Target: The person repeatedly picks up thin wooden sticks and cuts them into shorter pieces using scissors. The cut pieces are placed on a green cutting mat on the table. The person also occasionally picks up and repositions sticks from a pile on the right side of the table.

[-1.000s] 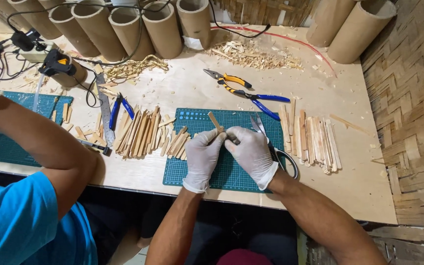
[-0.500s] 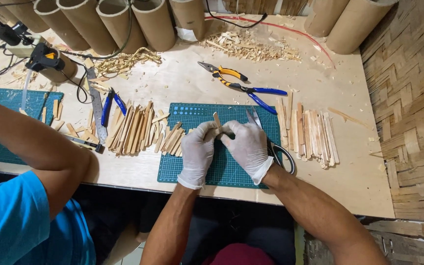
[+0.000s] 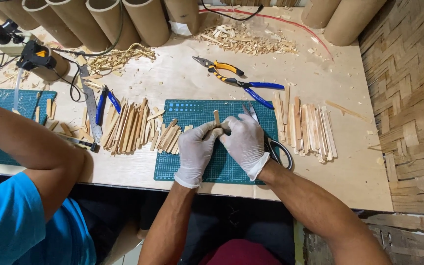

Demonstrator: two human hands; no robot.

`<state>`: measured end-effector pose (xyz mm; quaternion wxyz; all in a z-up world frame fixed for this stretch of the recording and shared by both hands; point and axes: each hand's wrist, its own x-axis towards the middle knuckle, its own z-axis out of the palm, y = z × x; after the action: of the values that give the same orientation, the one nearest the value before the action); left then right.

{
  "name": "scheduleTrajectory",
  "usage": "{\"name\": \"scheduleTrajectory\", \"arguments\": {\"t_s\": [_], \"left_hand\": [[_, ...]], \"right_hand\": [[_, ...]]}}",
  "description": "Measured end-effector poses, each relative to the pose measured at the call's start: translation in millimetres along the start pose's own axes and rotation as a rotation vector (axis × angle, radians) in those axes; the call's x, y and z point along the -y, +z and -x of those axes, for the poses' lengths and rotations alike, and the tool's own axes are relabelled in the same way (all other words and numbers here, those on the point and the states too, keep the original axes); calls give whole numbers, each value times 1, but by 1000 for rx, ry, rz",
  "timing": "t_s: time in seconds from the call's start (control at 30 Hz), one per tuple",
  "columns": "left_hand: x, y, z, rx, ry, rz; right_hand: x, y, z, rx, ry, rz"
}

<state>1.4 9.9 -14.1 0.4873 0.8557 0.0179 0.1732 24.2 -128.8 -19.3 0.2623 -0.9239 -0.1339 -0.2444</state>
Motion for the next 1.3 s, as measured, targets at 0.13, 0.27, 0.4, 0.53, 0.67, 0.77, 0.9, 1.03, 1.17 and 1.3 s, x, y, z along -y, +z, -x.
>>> {"name": "scheduleTrajectory", "arguments": {"t_s": [0.13, 0.27, 0.4, 0.53, 0.67, 0.77, 0.9, 1.03, 1.17, 1.3], "left_hand": [[12, 8, -1, -32, 0, -35], [5, 6, -4, -15, 22, -23], [16, 12, -5, -16, 55, -30], [29, 16, -7, -5, 67, -70], [31, 17, -8, 3, 76, -109], [34, 19, -8, 31, 28, -94], [29, 12, -4, 78, -46, -16], [37, 14, -4, 59, 5, -62], [31, 13, -6, 60, -23, -4], [16, 9, 0, 114, -112, 165]], "right_hand": [[-2, 2, 2, 22, 17, 19], [-6, -7, -5, 106, 43, -53], [-8, -35, -17, 186, 68, -322], [-3, -38, -21, 217, 99, -451], [-6, -30, -23, 211, 65, -431], [-4, -30, -23, 220, 38, -374], [-1, -27, -25, 210, -32, -259], [3, -23, -27, 227, -50, -170], [6, -26, -33, 279, 10, -139], [10, -41, -43, 427, 174, -53]]}}
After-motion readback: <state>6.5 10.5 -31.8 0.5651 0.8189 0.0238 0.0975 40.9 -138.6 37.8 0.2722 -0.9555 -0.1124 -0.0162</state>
